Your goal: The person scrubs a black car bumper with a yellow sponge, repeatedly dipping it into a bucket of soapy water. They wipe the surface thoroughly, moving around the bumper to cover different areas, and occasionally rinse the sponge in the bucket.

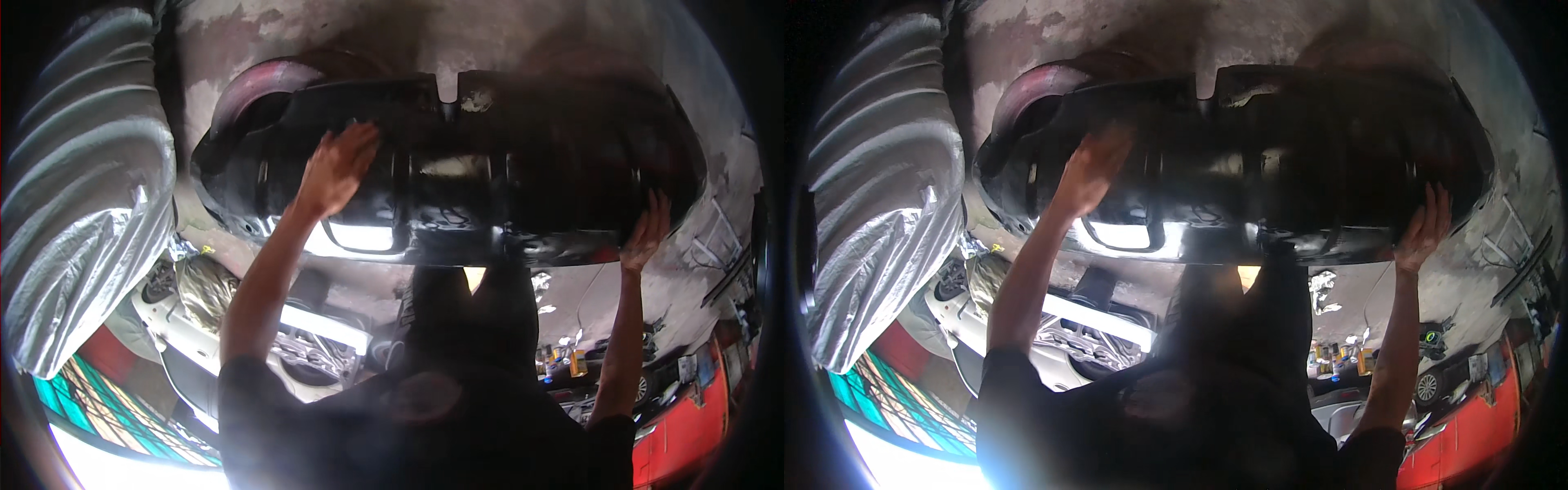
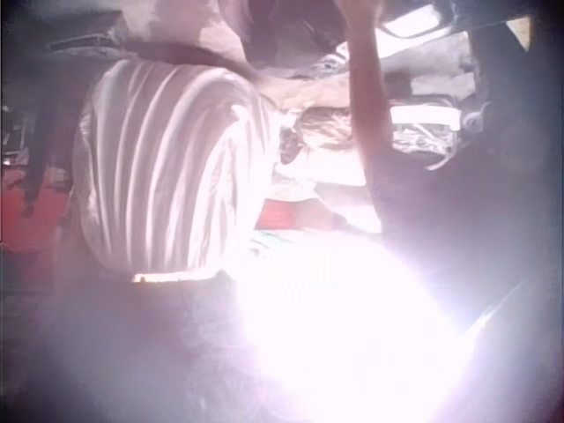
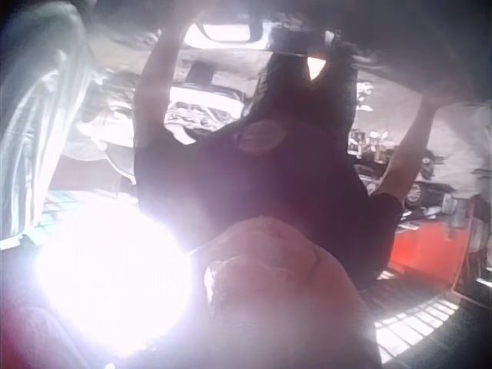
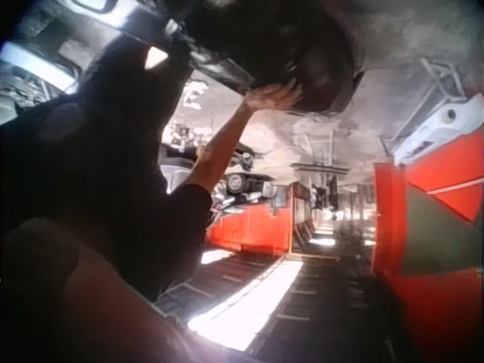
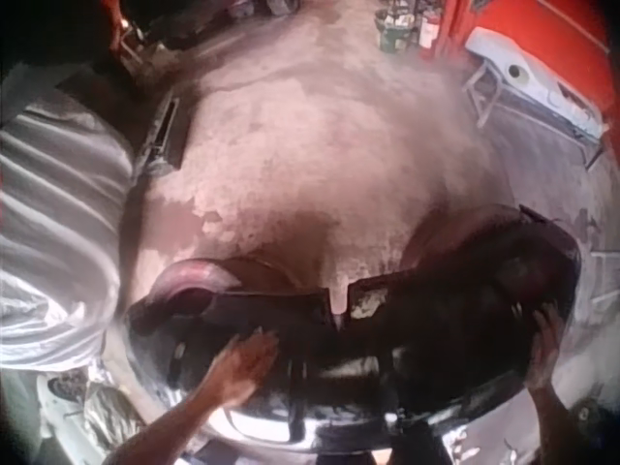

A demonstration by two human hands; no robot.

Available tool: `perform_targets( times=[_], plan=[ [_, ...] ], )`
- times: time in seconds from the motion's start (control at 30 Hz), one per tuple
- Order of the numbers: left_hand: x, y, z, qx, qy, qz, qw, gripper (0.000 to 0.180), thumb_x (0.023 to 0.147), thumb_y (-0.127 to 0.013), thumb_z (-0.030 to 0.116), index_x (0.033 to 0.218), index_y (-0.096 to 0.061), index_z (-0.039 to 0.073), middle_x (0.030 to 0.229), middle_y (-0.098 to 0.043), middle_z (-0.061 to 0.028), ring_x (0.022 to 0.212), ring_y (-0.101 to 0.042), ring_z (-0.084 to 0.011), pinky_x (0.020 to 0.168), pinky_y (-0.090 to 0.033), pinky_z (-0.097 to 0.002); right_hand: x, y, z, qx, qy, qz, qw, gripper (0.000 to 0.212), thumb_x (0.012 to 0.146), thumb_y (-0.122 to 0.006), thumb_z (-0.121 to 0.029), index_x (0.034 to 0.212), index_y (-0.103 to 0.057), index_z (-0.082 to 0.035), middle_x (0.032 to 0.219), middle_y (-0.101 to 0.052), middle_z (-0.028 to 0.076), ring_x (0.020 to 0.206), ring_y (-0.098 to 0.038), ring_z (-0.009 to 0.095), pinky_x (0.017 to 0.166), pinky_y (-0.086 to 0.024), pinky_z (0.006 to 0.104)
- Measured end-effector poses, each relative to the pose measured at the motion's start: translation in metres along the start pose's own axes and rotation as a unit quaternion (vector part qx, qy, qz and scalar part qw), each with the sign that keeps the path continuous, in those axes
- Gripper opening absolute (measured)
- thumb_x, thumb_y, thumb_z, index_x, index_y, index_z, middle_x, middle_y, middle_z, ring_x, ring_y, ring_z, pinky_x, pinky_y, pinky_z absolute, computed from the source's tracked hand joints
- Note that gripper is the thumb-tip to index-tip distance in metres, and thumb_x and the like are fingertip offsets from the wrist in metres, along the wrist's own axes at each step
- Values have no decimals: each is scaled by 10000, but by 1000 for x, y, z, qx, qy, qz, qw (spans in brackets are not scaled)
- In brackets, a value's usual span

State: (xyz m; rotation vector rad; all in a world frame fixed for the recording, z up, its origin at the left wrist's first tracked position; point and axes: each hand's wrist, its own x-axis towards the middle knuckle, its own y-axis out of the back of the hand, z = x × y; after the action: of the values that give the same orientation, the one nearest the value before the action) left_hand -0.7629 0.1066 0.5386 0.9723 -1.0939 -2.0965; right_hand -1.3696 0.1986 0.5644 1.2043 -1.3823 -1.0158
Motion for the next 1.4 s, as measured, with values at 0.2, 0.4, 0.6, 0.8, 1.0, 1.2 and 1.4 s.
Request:
perform_targets(
  times=[0.2, 0.4, 0.6, 0.8, 1.0, 1.2, 1.4],
  plan=[
    [56, -21, -4, 78, 129, -110, 982, 356, 1006, -578, 170, 1337, -662, 71, 1479, -602, -116, 1407, -529, -364, 1150, -421, -598, 1, -9, 5, 6, 3, 2, 1000, 460, 1120, -388, -289, 1413, -632, -32, 1481, -570, 205, 1396, -494, 425, 1187, -365, 536],
    [42, -23, 21, 1, -1, 43, 999, 356, 1021, -504, 196, 1302, -684, 70, 1490, -600, -118, 1394, -540, -319, 1122, -450, -587, 1, -5, 5, 0, 3, 16, 1000, 433, 1114, -409, -255, 1397, -645, -28, 1473, -577, 206, 1384, -507, 412, 1163, -379, 530],
    [51, -25, 1, 50, 34, 20, 998, 351, 1026, -482, 184, 1291, -693, 93, 1500, -591, -112, 1370, -564, -307, 1065, -492, -551, 1, -3, -4, 3, -5, -2, 1000, 418, 1103, -426, -229, 1400, -644, -31, 1453, -594, 204, 1369, -522, 413, 1152, -380, 521],
    [42, 12, -26, -3, 277, -149, 949, 285, 961, -574, 212, 1163, -708, 62, 1386, -644, -122, 1285, -613, -320, 992, -521, -506, -2, -6, 6, -6, 12, 27, 1000, 407, 1098, -446, -220, 1394, -649, -31, 1457, -592, 194, 1370, -525, 404, 1150, -383, 513],
    [64, -16, 100, 94, 0, -31, 995, 353, 952, -576, 190, 1242, -690, 26, 1438, -612, -151, 1376, -536, -366, 1118, -447, -538, -1, -6, 4, 15, -11, 23, 1000, 393, 1082, -475, -219, 1396, -659, -70, 1498, -566, 164, 1403, -498, 386, 1200, -339, 515],
    [36, 0, 97, -27, 74, 83, 993, 400, 996, -573, 155, 1363, -642, 11, 1469, -602, -167, 1396, -536, -357, 1197, -385, -536, 2, -5, 7, 10, 41, 27, 999, 391, 1093, -469, -202, 1373, -657, -5, 1398, -631, 226, 1318, -568, 428, 1138, -428, 517],
    [-109, -43, 49, 67, 265, 105, 956, 492, 994, -590, 115, 1476, -562, 20, 1596, -505, -140, 1520, -425, -313, 1261, -280, -523, 2, -3, 5, -4, 38, 6, 999, 434, 1119, -439, -290, 1375, -645, -6, 1430, -600, 226, 1302, -584, 413, 1117, -437, 522]
  ],
)
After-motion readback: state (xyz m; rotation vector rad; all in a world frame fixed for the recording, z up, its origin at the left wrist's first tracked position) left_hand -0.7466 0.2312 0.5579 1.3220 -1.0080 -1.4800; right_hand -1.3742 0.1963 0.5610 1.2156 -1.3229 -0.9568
